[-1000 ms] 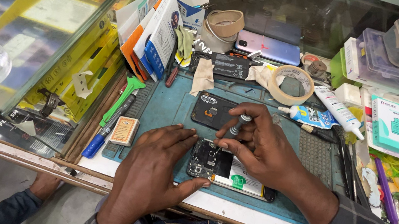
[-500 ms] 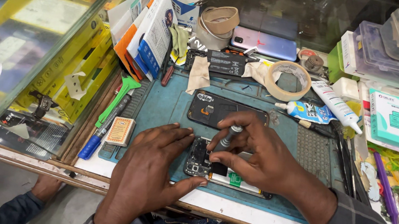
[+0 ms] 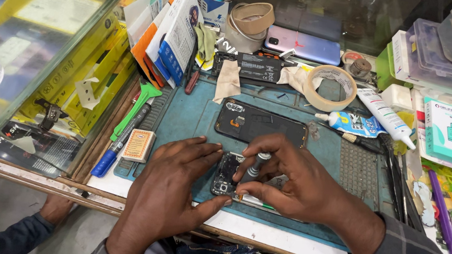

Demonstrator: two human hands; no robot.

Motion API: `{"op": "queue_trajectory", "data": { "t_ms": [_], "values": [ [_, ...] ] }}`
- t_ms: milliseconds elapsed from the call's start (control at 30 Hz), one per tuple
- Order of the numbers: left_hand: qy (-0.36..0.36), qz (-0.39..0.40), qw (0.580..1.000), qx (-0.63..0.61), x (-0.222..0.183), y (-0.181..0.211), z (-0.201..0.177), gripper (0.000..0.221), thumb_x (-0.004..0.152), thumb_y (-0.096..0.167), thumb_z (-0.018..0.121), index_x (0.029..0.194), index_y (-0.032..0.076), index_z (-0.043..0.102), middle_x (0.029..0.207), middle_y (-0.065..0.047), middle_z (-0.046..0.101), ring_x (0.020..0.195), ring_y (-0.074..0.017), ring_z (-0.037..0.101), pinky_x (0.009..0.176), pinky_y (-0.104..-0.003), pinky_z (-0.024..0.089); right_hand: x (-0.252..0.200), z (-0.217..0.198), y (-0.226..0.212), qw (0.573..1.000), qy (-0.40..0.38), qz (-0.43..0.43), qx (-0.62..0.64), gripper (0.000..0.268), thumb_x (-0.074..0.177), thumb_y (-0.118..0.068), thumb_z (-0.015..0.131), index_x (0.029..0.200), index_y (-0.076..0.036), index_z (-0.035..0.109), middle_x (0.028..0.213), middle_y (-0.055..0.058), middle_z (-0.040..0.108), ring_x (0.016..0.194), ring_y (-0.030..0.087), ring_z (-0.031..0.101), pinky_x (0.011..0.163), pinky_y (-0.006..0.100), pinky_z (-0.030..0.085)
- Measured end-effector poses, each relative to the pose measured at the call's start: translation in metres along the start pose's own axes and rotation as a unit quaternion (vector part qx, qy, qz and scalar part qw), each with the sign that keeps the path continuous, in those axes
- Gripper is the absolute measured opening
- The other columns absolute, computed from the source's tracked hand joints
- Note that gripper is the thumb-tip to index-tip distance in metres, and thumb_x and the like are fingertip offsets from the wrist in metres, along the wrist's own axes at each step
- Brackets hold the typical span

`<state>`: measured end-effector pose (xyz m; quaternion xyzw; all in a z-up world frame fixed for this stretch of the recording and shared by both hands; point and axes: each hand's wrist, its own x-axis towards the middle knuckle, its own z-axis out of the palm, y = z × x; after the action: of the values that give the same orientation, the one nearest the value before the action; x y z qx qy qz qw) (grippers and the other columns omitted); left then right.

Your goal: The person disassembles a smartphone by prying open the back cover and removing the battery. They then use a screwdriver to remove screws from the internal frame and separate the screen assembly from the main body.

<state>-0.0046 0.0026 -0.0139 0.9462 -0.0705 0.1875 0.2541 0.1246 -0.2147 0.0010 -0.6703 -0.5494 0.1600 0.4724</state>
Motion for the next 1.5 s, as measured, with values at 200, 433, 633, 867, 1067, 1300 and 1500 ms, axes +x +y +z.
{"op": "queue_trajectory", "data": {
  "t_ms": [200,433,633,867,1067,1300,1500],
  "values": [
    [-0.007,-0.008,1.0,0.002,0.0,0.001,0.001,0.064,0.075,0.043,0.081,0.124,0.004,0.07,0.13,-0.011,0.069,0.134,-0.0303,0.053,0.109,-0.046,0.037,0.001,0.0,0.001,0.999,-0.008,0.037,-0.021,0.05,0.091,-0.014,0.078,0.129,-0.009,0.045,0.106,0.008,0.078,0.092,0.018,0.082,0.065,0.03,0.063],
    [0.0,-0.003,1.0,0.002,0.0,0.0,0.001,0.066,0.074,0.043,0.082,0.125,0.004,0.069,0.131,-0.012,0.068,0.133,-0.0318,0.053,0.109,-0.046,0.037,0.0,0.001,0.002,0.996,0.031,-0.066,-0.055,0.047,0.083,-0.02,0.087,0.119,-0.007,0.059,0.107,0.007,0.076,0.098,0.021,0.081,0.076,0.031,0.069],
    [0.01,0.001,1.0,-0.005,0.0,0.001,0.0,0.065,0.074,0.041,0.082,0.126,0.004,0.069,0.131,-0.015,0.068,0.132,-0.0334,0.054,0.108,-0.047,0.038,0.002,-0.002,-0.007,0.993,0.028,-0.092,-0.064,0.037,0.087,-0.013,0.086,0.119,-0.007,0.069,0.107,0.007,0.081,0.1,0.02,0.083,0.084,0.032,0.068],
    [0.017,0.013,1.0,-0.007,0.0,0.002,-0.001,0.066,0.074,0.04,0.081,0.127,0.004,0.068,0.129,-0.017,0.067,0.132,-0.0346,0.054,0.109,-0.047,0.037,0.002,0.0,-0.02,0.997,-0.022,0.003,0.074,0.04,0.092,-0.01,0.068,0.131,-0.009,0.059,0.131,0.008,0.073,0.123,0.026,0.073,0.099,0.037,0.062],
    [0.005,0.003,1.0,-0.013,0.0,0.002,-0.001,0.065,0.074,0.041,0.082,0.125,0.003,0.069,0.13,-0.016,0.068,0.131,-0.0349,0.054,0.108,-0.048,0.037,0.005,-0.001,-0.012,0.997,0.011,-0.06,-0.053,0.047,0.09,-0.013,0.082,0.134,-0.012,0.066,0.127,0.007,0.078,0.118,0.025,0.078,0.101,0.04,0.061],
    [0.009,0.01,1.0,0.006,-0.001,-0.001,0.001,0.065,0.073,0.042,0.082,0.122,0.001,0.069,0.128,-0.019,0.067,0.131,-0.0365,0.054,0.108,-0.048,0.038,0.005,-0.002,-0.016,0.988,0.005,-0.14,-0.066,0.057,0.084,0.005,0.066,0.138,-0.01,0.059,0.15,0.012,0.061,0.149,0.036,0.051,0.127,0.053,0.035],
    [0.01,0.01,1.0,-0.001,-0.002,-0.001,0.002,0.064,0.075,0.042,0.082,0.122,0.001,0.07,0.129,-0.019,0.067,0.131,-0.037,0.054,0.108,-0.048,0.038,0.006,-0.001,-0.018,0.992,0.017,-0.104,-0.067,0.063,0.08,0.006,0.061,0.141,-0.01,0.059,0.152,0.009,0.061,0.152,0.037,0.048,0.128,0.055,0.034]
  ]
}}
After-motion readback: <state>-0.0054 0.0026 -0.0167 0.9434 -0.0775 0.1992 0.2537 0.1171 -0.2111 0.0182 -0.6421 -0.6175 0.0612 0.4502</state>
